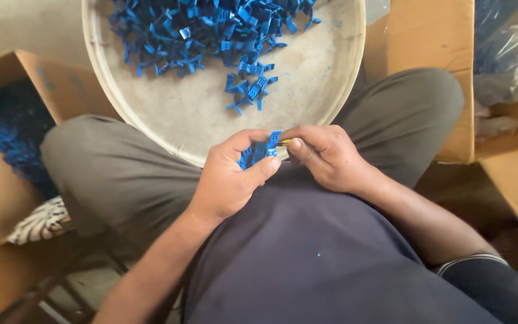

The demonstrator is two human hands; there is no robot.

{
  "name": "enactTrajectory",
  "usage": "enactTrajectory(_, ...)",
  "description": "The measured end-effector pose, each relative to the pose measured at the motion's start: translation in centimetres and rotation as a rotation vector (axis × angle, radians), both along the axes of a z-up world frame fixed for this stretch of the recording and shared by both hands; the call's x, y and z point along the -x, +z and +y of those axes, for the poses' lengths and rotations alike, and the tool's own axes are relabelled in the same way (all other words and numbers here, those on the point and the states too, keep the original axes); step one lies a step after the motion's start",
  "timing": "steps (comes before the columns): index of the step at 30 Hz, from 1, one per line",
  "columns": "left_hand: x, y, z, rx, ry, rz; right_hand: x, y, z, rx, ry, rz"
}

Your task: The person sits cross-legged and repeatedly picks up small blue plastic pieces from a basin, trims them with a yellow utility knife, and returns the trimmed pieces to the basin. The process continues one piece at a time.

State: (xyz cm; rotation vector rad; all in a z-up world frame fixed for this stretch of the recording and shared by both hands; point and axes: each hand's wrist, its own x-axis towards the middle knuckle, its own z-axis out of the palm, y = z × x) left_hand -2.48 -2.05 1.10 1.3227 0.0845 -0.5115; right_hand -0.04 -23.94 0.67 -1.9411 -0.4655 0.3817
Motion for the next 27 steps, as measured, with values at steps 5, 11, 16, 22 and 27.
enactTrajectory(5,0.2,0.1,0.0,-0.051,-0.018,0.006,-0.1,0.2,-0.3,0.062,0.043,-0.067)
enactTrajectory(11,0.6,-0.1,0.1,-0.055,-0.019,0.011,0.0,-0.2,-0.4,0.020,0.061,-0.162)
enactTrajectory(16,0.6,0.4,0.0,-0.007,-0.040,-0.020,-0.3,-0.4,-0.6,-0.040,0.140,0.111)
enactTrajectory(22,1.1,-0.5,0.1,-0.046,-0.049,-0.098,-0.1,-1.9,-1.3,-0.166,0.214,0.240)
enactTrajectory(27,1.5,-2.0,0.0,-0.011,-0.011,-0.154,0.4,-3.3,-2.5,-0.164,0.180,0.302)
